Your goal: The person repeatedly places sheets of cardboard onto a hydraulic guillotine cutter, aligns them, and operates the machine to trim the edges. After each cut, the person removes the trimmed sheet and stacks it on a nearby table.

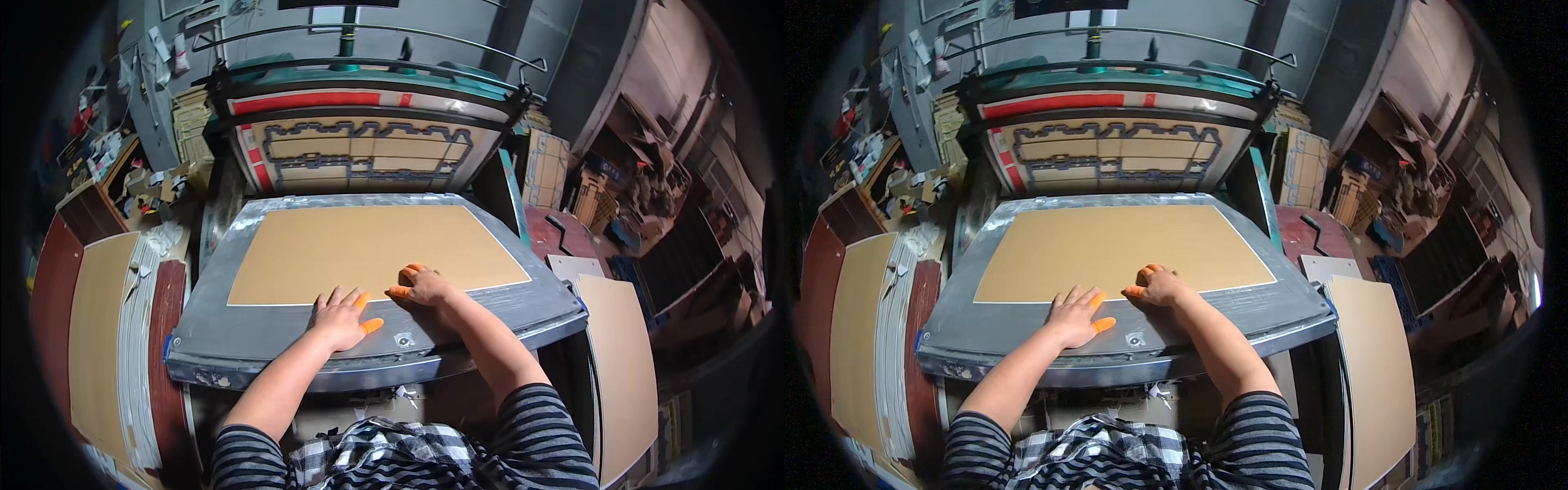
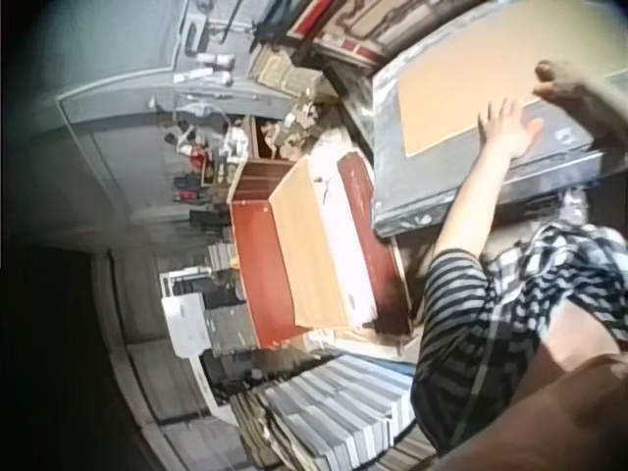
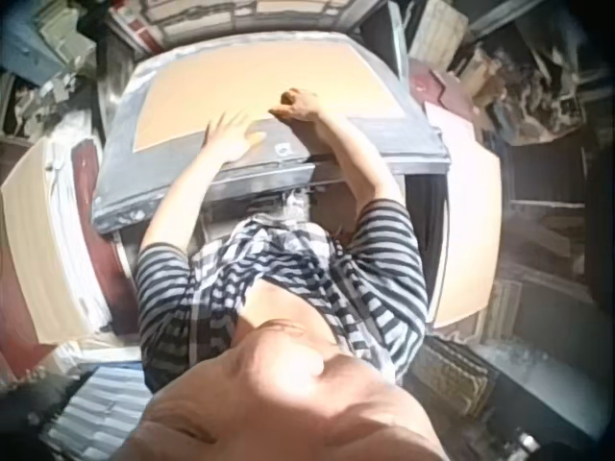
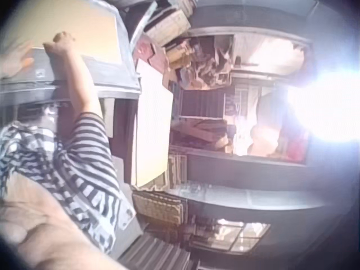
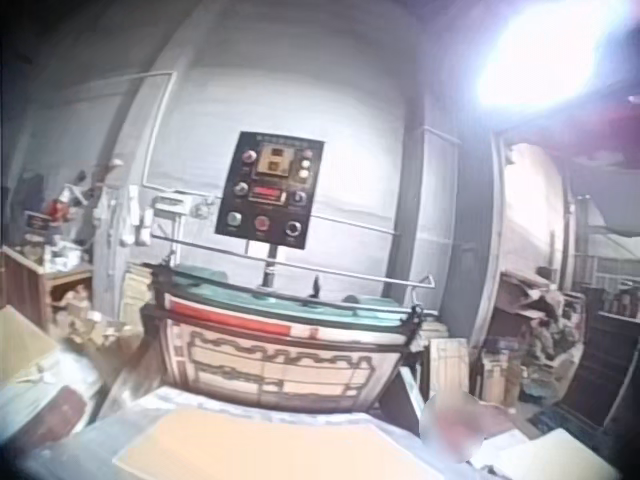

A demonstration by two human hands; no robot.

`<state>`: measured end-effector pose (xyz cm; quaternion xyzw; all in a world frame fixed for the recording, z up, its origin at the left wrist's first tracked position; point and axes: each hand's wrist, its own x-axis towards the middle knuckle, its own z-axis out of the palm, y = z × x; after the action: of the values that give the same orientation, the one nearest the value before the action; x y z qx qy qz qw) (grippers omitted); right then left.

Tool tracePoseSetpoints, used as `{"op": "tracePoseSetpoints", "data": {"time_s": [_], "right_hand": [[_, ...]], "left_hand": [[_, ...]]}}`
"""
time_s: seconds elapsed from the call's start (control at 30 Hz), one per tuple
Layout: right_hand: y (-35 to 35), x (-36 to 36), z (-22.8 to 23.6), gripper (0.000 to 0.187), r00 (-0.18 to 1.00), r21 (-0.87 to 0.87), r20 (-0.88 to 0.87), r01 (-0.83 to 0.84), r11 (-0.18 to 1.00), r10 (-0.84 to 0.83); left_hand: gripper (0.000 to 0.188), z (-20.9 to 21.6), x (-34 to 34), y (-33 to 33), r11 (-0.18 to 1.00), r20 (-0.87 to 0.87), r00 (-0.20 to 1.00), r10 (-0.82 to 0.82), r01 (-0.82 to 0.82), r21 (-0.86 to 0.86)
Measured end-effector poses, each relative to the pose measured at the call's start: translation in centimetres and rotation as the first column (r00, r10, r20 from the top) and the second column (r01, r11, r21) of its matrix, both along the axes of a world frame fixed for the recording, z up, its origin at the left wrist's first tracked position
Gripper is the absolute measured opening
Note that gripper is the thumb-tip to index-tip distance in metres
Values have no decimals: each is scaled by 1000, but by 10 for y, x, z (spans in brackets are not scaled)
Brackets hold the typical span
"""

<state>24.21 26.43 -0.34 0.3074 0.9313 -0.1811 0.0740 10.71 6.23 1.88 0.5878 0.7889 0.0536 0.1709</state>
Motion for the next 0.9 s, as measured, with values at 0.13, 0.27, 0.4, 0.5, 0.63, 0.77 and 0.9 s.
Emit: {"op": "tracePoseSetpoints", "data": {"time_s": [0.13, 0.27, 0.4, 0.5, 0.63, 0.77, 0.9], "right_hand": [[15, 0, -2, 70, 997, -52, -48, -66, 996, 63], [32, -26, 32, 61, 994, 123, -84, -61, 991, 72], [52, -72, 142, 72, 831, 402, -514, 14, 915, 213], [63, -118, 245, 81, 680, 496, -694, 215, 841, 235], [56, -188, 352, 78, 685, 537, -721, 451, 713, 109], [92, -220, 393, 67, 745, 487, -660, 521, 701, -95], [120, -216, 394, 73, 732, 589, -681, 539, 602, 11]], "left_hand": [[79, -1, 6, 1, 1000, -38, 999, -12, 11, -6], [78, 1, 6, -3, 997, -79, 997, -20, 14, -78], [80, 4, 9, 6, 987, -151, 988, -41, 17, -159], [78, 10, 11, 8, 997, -152, 987, -47, 36, -70], [68, -37, -4, -10, 879, -208, 978, -9, 106, 465], [74, -14, 3, -8, 985, -61, 998, 3, 8, 170], [75, -8, 8, -3, 996, -21, 1000, 2, 0, 93]]}}
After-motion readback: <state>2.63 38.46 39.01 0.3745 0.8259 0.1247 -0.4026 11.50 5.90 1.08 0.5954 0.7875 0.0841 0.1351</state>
